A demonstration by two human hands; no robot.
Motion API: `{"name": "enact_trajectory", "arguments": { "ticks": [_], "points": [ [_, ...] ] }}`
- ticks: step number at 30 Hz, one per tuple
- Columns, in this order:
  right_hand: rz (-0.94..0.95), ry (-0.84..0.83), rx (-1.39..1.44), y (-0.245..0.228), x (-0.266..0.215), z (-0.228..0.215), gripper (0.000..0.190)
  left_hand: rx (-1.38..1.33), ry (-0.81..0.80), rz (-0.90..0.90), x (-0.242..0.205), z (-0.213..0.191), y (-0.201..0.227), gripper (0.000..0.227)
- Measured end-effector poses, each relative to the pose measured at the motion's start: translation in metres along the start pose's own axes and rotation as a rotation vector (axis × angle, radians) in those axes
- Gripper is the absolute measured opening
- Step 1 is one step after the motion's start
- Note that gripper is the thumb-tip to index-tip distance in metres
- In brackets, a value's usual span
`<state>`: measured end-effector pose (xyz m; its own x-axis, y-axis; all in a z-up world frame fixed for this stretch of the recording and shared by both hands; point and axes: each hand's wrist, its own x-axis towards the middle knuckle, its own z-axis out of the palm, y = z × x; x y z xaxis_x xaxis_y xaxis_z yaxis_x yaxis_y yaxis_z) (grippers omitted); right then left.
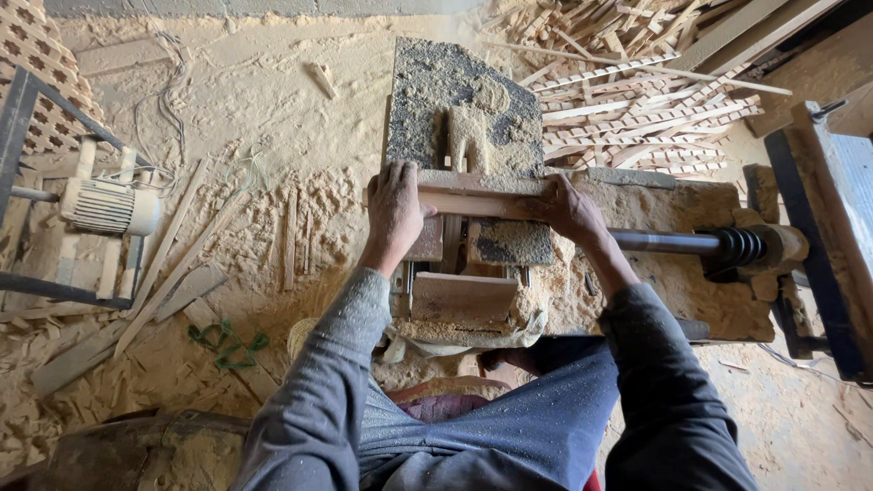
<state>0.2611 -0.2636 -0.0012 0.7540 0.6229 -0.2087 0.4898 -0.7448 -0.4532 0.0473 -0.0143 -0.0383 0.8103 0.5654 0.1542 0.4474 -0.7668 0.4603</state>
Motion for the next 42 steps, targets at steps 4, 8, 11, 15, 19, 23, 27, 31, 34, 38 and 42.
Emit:
{"name": "enact_trajectory", "arguments": {
  "ticks": [4, 8, 11, 15, 19, 23, 27, 31, 34, 38, 42],
  "points": [
    [0.014, -0.064, -0.01, 0.013, -0.015, 0.007, 0.068, 0.012, 0.028, 0.045, -0.029, -0.005, 0.001, 0.08],
    [0.044, -0.037, -0.11, 0.007, -0.014, 0.01, 0.065, 0.0, 0.05, 0.042, -0.032, -0.014, 0.007, 0.081],
    [-0.042, 0.019, -0.109, 0.002, -0.003, 0.006, 0.056, 0.027, 0.069, 0.069, -0.011, 0.0, -0.004, 0.083],
    [-0.072, 0.061, -0.053, -0.018, 0.025, -0.012, 0.066, 0.05, 0.084, 0.107, 0.036, 0.007, -0.014, 0.083],
    [-0.041, 0.1, -0.079, -0.011, 0.044, -0.025, 0.081, 0.013, -0.039, 0.093, 0.05, -0.014, -0.009, 0.091],
    [-0.029, 0.088, 0.013, 0.01, 0.026, -0.048, 0.077, 0.002, -0.097, 0.055, 0.057, -0.003, -0.015, 0.087],
    [-0.084, 0.094, 0.053, 0.013, 0.028, -0.055, 0.082, -0.014, -0.01, 0.052, 0.069, 0.015, -0.023, 0.076],
    [-0.1, 0.03, 0.018, 0.028, 0.067, -0.02, 0.083, -0.002, 0.003, 0.009, 0.073, 0.019, -0.021, 0.074],
    [-0.063, -0.007, -0.068, -0.005, 0.061, -0.01, 0.071, 0.001, 0.021, 0.0, 0.067, 0.019, -0.019, 0.072],
    [0.019, 0.0, -0.062, -0.027, 0.035, -0.019, 0.068, -0.025, 0.033, -0.006, 0.054, 0.01, -0.011, 0.069],
    [0.031, 0.001, -0.007, -0.045, 0.004, -0.028, 0.059, -0.028, 0.026, -0.022, 0.04, 0.005, -0.003, 0.069]
  ]
}}
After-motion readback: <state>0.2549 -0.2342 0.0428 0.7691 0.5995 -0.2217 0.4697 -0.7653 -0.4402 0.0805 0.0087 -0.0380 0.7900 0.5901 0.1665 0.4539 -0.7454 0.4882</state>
